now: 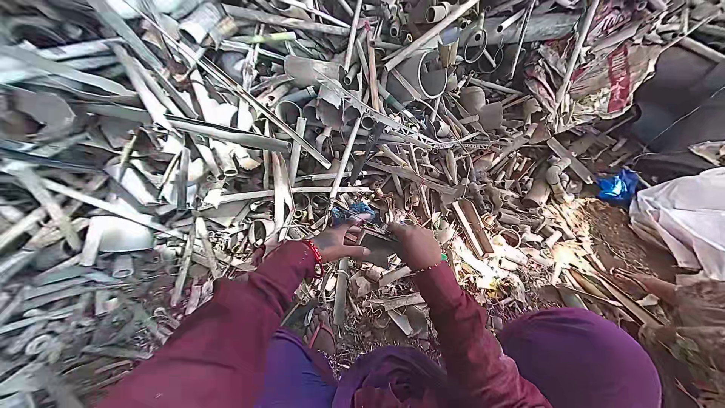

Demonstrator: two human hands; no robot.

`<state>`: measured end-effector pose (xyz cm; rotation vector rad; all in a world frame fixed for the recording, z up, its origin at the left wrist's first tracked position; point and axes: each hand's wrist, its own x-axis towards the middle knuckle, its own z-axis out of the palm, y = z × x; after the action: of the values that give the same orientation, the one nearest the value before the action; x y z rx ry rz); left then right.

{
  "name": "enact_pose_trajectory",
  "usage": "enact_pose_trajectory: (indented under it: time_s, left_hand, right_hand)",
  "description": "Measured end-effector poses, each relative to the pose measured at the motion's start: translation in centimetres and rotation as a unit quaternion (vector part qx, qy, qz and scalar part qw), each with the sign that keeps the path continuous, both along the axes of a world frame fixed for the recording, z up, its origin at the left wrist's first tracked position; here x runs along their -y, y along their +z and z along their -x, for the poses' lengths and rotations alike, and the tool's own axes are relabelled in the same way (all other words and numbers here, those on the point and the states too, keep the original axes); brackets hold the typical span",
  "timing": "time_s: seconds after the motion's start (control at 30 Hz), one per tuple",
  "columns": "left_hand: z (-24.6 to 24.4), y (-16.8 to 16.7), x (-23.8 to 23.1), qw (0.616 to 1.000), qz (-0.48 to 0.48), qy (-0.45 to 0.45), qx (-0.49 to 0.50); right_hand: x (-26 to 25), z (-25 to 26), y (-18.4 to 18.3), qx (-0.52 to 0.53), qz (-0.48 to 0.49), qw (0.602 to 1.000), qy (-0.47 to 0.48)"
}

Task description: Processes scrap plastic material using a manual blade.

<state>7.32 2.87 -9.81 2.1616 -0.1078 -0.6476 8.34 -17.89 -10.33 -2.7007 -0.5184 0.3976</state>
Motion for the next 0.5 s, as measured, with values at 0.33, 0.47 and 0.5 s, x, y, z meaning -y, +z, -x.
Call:
enact_pose_trajectory:
  time_s: [0.33,0.47,0.5]
  left_hand:
    - [-0.9,0.8,0.6,0.919,0.074,0.387,0.025]
    - [-1.5,1.4,-1.5,0.792,0.238,0.56,0.054]
    - [-1.6,1.7,-1.6,0.775,0.257,0.574,0.061]
  right_hand:
    - [-0.3,4.0,3.2,0.078,-0.189,0.964,-0.173]
    - [-2.9,4.6,3.0,-0.133,-0.095,0.985,-0.055]
    - [-4.1,4.7,2.2,-0.166,-0.073,0.983,-0.018]
